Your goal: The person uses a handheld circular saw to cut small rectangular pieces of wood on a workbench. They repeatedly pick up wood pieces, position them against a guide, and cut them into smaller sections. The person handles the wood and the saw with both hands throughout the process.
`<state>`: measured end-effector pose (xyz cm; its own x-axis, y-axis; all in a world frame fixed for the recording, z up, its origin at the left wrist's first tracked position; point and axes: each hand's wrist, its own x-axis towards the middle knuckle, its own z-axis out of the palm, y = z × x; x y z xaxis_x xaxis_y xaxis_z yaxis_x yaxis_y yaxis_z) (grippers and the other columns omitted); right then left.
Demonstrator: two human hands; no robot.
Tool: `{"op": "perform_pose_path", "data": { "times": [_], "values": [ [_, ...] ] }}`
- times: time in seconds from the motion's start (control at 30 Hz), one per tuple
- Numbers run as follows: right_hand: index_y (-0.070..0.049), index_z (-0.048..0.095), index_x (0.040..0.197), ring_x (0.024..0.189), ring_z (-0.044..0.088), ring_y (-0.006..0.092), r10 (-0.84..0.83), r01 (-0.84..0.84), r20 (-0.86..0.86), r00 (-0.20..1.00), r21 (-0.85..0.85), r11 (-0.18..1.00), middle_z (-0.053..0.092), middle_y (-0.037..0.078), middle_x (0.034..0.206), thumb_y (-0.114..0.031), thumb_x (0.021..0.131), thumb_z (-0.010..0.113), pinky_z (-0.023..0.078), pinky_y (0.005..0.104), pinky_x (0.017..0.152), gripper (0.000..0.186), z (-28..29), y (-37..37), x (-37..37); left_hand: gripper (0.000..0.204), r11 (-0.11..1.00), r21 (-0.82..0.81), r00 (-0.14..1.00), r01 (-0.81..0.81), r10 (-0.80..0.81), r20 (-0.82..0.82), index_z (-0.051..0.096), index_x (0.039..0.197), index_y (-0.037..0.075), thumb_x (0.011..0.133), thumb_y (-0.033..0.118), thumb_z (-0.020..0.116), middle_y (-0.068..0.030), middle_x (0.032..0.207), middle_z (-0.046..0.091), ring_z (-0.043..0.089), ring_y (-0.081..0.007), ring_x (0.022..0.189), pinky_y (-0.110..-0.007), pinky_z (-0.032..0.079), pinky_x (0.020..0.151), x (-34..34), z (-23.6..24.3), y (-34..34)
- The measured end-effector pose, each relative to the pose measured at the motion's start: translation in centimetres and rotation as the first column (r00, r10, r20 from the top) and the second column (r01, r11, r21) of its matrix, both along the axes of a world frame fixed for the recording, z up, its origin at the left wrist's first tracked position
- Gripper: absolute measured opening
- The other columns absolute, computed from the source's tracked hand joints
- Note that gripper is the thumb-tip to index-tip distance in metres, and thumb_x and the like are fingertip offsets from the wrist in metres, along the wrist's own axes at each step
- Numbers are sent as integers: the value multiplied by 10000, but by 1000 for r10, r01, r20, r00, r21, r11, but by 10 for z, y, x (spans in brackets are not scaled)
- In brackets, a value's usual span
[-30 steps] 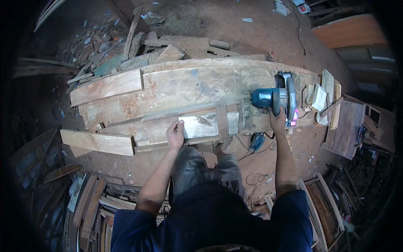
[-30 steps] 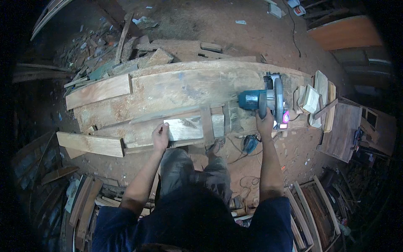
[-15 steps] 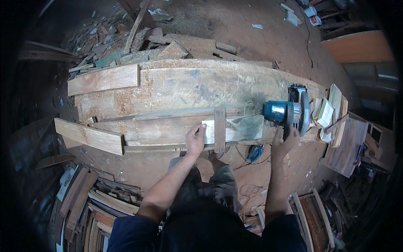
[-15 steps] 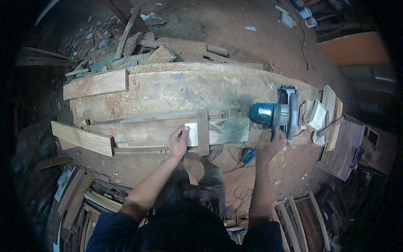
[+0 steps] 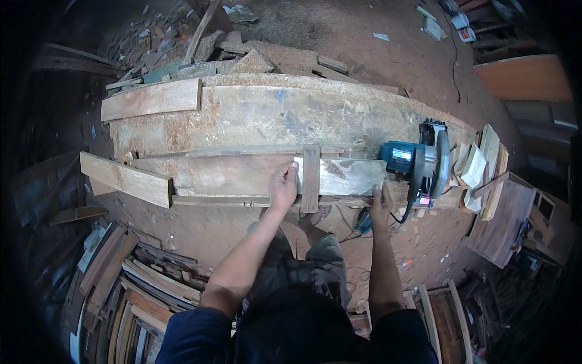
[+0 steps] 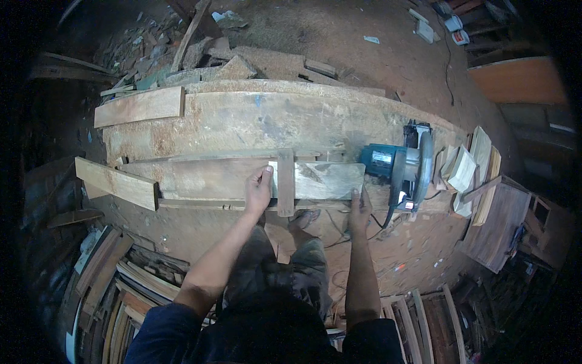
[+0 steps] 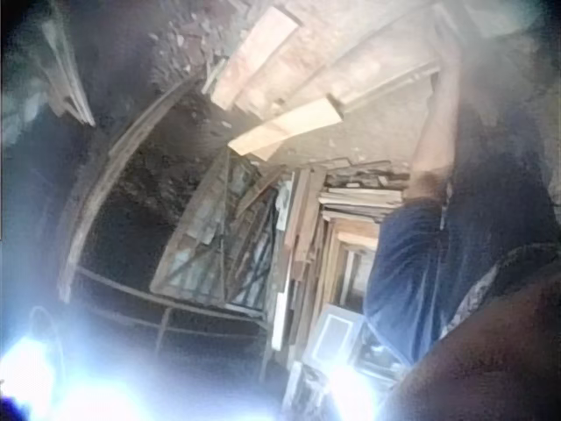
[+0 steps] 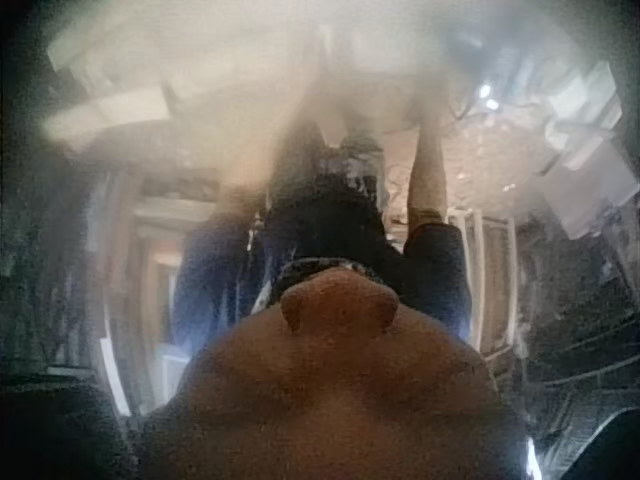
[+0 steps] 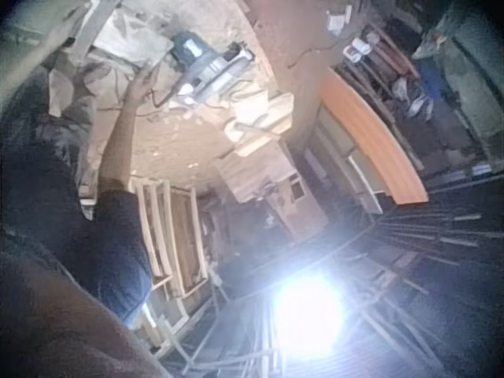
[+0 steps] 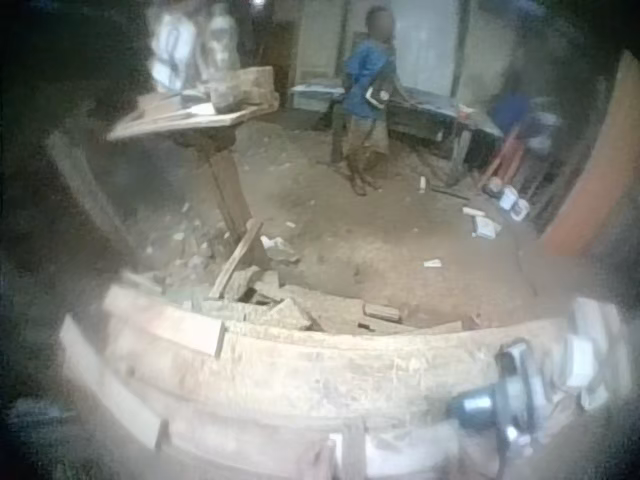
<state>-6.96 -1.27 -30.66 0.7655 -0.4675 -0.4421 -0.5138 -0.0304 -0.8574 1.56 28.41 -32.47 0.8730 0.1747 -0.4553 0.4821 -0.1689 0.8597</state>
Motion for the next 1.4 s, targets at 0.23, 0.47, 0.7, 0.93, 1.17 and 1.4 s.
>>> {"op": "perform_pose_path", "data": {
  "times": [0.23, 0.47, 0.7, 0.93, 1.17, 1.4],
  "values": [
    [72, 495, 1454, 1164, 592, 186, 42, -21, 157, 987, -137, 990, 619, 158, 1333, -227, 1068, 564, 465, 302, 992, 493, 2, -1, 38, 326, 988, 144, 998, -53, 49, 32, 746, 1092, 46, 1024, 325, 592, -164, 794, 705, 653, -236, 689, -372, 508, 684, 0, 10, -15],
    [97, 482, 1427, 1174, 587, 231, 171, -138, 74, 983, -326, 935, 617, 189, 1304, -228, 1069, 550, 465, 344, 1019, 488, 14, -2, 42, 312, 974, 199, 990, -103, 80, 119, 740, 1088, 52, 1028, 312, 580, -179, 847, 714, 679, -262, 745, -389, 521, 728, 1, 4, -23],
    [55, 478, 1423, 1401, 408, 406, 546, -399, -47, 837, -736, 547, 471, 254, 1456, -328, 836, 825, 303, 510, 1178, 782, 60, 40, 67, 278, 974, 172, 988, -149, 138, 73, 744, 1078, 46, 1021, 275, 595, -174, 882, 734, 695, -259, 782, -376, 526, 750, 4, 11, -30],
    [-36, 431, 1495, 1432, 339, 439, 897, -723, -358, 257, -687, -67, 369, 233, 1554, -524, 631, 886, 215, 568, 1215, 1091, 63, 67, 131, 269, 949, 242, 974, -202, 170, 147, 749, 1069, 59, 1018, 275, 597, -160, 866, 727, 681, -252, 741, -379, 527, 722, 3, 16, -37],
    [-40, 445, 1479, 1401, 365, 431, 924, -801, -310, 223, -599, -8, 374, 219, 1548, -508, 581, 896, 262, 551, 1191, 1109, 51, 65, 137, 270, 939, 307, 980, -153, 106, 166, 751, 1052, 68, 1010, 283, 593, -164, 901, 717, 689, -339, 798, -407, 528, 741, 7, 17, -31],
    [26, 426, 1437, 1415, 359, 425, 940, -796, -284, 188, -605, -23, 392, 245, 1508, -453, 581, 914, 280, 523, 1196, 1095, 49, 69, 144, 265, 939, 340, 984, -54, -9, 179, 741, 1095, 85, 1015, 274, 574, -141, 985, 717, 700, -349, 879, -430, 536, 756, 11, 14, -23]
  ]
}}
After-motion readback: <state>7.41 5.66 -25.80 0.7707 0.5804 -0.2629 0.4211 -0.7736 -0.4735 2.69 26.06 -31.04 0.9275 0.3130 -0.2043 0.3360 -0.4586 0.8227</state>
